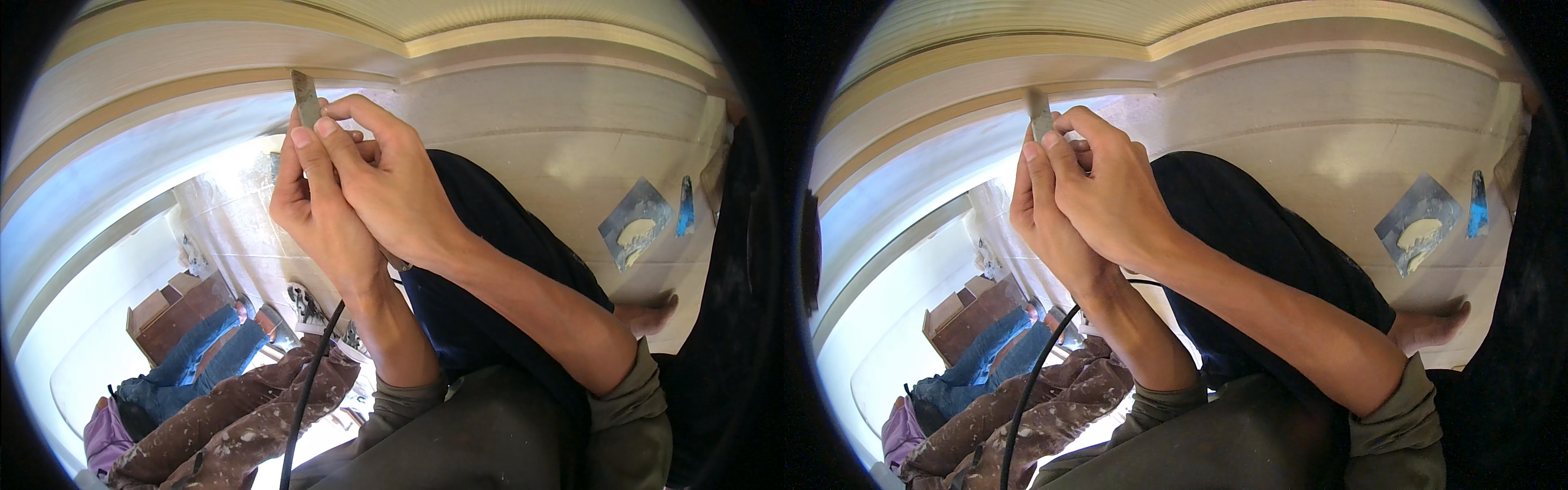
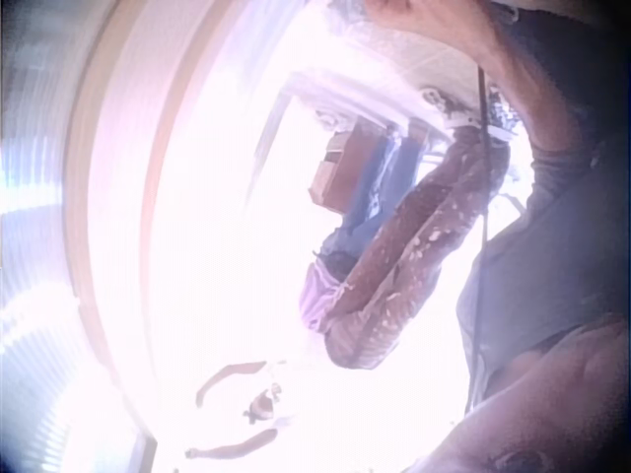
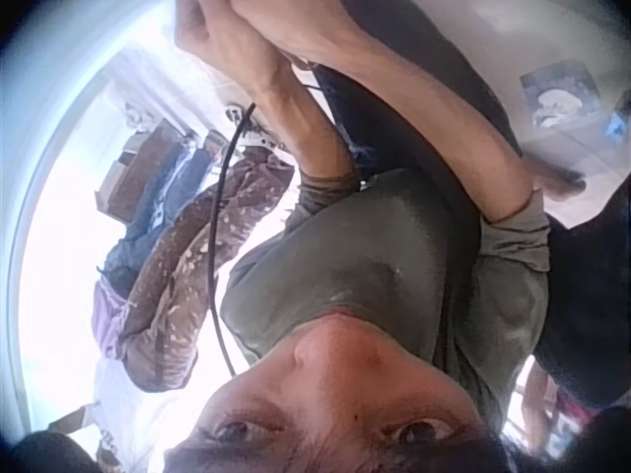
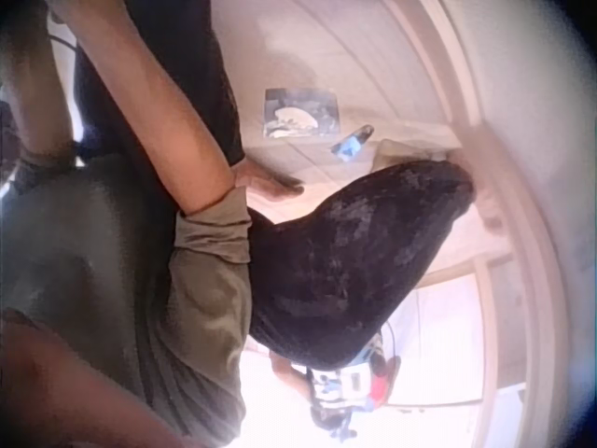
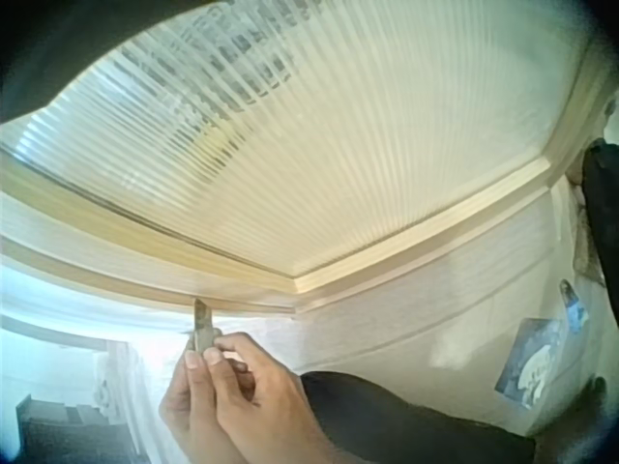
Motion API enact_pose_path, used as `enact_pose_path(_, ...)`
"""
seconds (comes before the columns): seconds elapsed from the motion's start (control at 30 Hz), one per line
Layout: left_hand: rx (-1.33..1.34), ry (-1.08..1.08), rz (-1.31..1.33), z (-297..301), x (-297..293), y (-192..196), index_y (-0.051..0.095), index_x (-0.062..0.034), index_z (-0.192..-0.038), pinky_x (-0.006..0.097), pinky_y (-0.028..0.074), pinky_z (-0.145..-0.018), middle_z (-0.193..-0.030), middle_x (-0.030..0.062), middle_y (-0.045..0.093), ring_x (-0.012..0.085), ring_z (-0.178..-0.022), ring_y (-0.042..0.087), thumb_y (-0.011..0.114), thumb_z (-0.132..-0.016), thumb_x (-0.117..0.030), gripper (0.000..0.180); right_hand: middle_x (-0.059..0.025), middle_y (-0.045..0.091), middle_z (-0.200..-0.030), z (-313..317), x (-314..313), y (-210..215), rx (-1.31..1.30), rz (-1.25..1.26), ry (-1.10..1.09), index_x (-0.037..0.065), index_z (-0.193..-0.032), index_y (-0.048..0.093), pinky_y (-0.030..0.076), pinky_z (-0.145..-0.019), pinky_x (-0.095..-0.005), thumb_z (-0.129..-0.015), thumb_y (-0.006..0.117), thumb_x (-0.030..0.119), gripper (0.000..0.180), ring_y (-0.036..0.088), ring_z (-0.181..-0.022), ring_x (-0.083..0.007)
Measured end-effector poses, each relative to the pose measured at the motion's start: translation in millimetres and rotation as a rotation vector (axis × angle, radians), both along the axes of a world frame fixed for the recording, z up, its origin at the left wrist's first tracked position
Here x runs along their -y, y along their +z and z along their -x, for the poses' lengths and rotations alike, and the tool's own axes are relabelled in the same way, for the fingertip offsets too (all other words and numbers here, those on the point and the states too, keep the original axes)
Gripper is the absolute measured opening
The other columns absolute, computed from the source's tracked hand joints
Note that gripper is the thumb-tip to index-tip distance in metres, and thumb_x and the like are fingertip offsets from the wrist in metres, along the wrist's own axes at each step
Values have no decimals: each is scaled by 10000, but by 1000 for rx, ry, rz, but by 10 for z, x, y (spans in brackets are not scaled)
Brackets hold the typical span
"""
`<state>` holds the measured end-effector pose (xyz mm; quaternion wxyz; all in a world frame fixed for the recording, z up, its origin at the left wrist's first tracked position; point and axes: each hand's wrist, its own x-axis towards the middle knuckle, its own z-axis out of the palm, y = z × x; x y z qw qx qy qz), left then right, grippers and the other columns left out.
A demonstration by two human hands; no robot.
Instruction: The person sits on the floor and uses a utility knife to trim and clean the edges of a wooden crown molding piece. They scrape away excess material and smooth the surface along the molding's profile.
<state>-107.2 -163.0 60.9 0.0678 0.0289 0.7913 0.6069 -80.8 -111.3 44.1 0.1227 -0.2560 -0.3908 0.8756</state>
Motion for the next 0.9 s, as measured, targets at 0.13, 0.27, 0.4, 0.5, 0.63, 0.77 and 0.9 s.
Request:
enact_pose_path(0.13, -21, 24, 21, -7, -10, 52, 687, 46, -1120, 217, 457, -558, -717, 59, 669, 82, -623, 602, 507, -1077, -237, 338, -57, 626, -661, 22, 37, 12, -35, -26, -27, -23, -1153, 602, 412, -512, -242, -1044, 552, 184, 238, 557, -599, -56)
enact_pose_path(0.27, -35, 13, 1, -20, -34, 100, 690, 45, -1108, 218, 464, -564, -725, 65, 674, 85, -629, 608, 507, -1077, -238, 339, -68, 639, -687, 16, 72, 33, -66, -28, -73, -21, -1158, 599, 424, -525, -245, -1045, 550, 184, 239, 572, -618, -63)
enact_pose_path(0.4, 7, -15, 23, -42, 4, 38, 687, 45, -1155, 220, 474, -573, -734, 65, 671, 86, -634, 611, 511, -1076, -234, 339, -68, 636, -683, -39, 62, 3, 17, -7, -50, -18, -1158, 599, 425, -532, -242, -1047, 547, 187, 239, 568, -615, -63)
enact_pose_path(0.5, 27, 12, 24, -29, -23, 1, 687, 39, -1171, 210, 461, -570, -716, 47, 663, 77, -628, 603, 519, -1073, -230, 332, -59, 628, -673, -24, 49, -38, 15, 0, -41, -17, -1156, 601, 422, -534, -236, -1049, 544, 188, 239, 558, -611, -57)
enact_pose_path(0.63, 0, -13, 26, 10, 28, -9, 693, 38, -1138, 204, 446, -556, -712, 41, 660, 72, -623, 600, 523, -1072, -229, 324, -49, 620, -661, -5, 44, -22, -2, -6, -36, -21, -1150, 604, 416, -531, -230, -1049, 543, 186, 238, 551, -610, -48)
enact_pose_path(0.77, 2, 16, 7, -9, -12, 26, 695, 40, -1117, 202, 442, -549, -706, 39, 656, 72, -619, 596, 517, -1073, -228, 324, -47, 620, -657, 1, 47, -21, -12, -18, -36, -25, -1149, 607, 415, -527, -228, -1048, 545, 183, 240, 552, -607, -48)
enact_pose_path(0.9, -10, 27, -5, -10, -12, 28, 691, 46, -1128, 203, 443, -550, -705, 45, 658, 75, -619, 597, 512, -1075, -228, 331, -244, 712, -832, 10, 23, 3, 5, -26, -19, -46, -1106, 623, 574, -703, -371, -996, 584, 180, 254, 743, -792, -319)
